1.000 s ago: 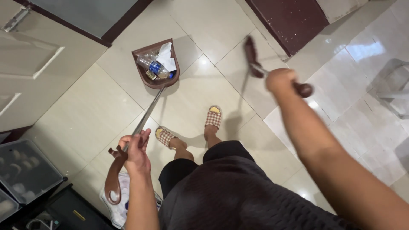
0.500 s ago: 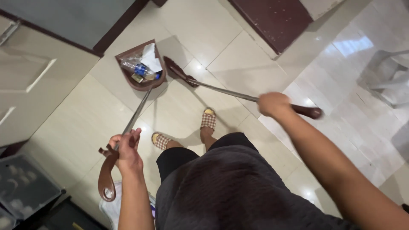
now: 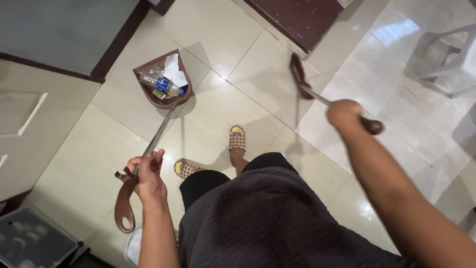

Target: The person sweeps debris from the floor into a dustpan using a broom and then moves the dustpan.

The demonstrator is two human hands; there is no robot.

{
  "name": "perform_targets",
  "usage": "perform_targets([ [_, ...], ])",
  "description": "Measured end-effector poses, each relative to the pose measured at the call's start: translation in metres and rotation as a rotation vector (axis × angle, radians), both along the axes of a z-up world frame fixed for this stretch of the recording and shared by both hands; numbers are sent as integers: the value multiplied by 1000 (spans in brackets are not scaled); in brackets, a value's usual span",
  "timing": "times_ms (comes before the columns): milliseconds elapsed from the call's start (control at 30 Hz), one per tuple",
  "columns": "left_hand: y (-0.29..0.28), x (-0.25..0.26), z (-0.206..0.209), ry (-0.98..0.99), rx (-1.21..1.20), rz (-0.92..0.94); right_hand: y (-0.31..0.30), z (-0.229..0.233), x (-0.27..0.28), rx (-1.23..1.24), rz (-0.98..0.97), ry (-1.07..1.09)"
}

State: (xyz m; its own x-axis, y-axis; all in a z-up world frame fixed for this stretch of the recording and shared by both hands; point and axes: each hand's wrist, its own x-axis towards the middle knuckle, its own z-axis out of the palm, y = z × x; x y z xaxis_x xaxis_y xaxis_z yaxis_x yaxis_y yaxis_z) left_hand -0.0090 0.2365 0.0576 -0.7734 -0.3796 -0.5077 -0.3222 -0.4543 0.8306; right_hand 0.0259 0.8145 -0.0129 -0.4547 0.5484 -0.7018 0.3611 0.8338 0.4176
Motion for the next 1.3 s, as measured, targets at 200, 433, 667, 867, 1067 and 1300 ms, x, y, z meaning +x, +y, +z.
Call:
perform_targets([
  [200,12,-10,-9,-6,32,-63,-121,0,-3,-84,106,31],
  [433,26,-34,4,10,-3,-209,-140,38,23,-188,111,146],
  [667,39,-60,0,-3,18,-357,-76,129,102,-120,-340,-65],
  [867,35,-68,-2,3,30,-433,-47,79,183,38,-466,-141],
  [1067,17,-67,9,-8,20,-470,-37,20,195,31,-585,-64],
  [1300,6,-66,15,-19,2,-511,-173,40,121,-94,-406,-41],
])
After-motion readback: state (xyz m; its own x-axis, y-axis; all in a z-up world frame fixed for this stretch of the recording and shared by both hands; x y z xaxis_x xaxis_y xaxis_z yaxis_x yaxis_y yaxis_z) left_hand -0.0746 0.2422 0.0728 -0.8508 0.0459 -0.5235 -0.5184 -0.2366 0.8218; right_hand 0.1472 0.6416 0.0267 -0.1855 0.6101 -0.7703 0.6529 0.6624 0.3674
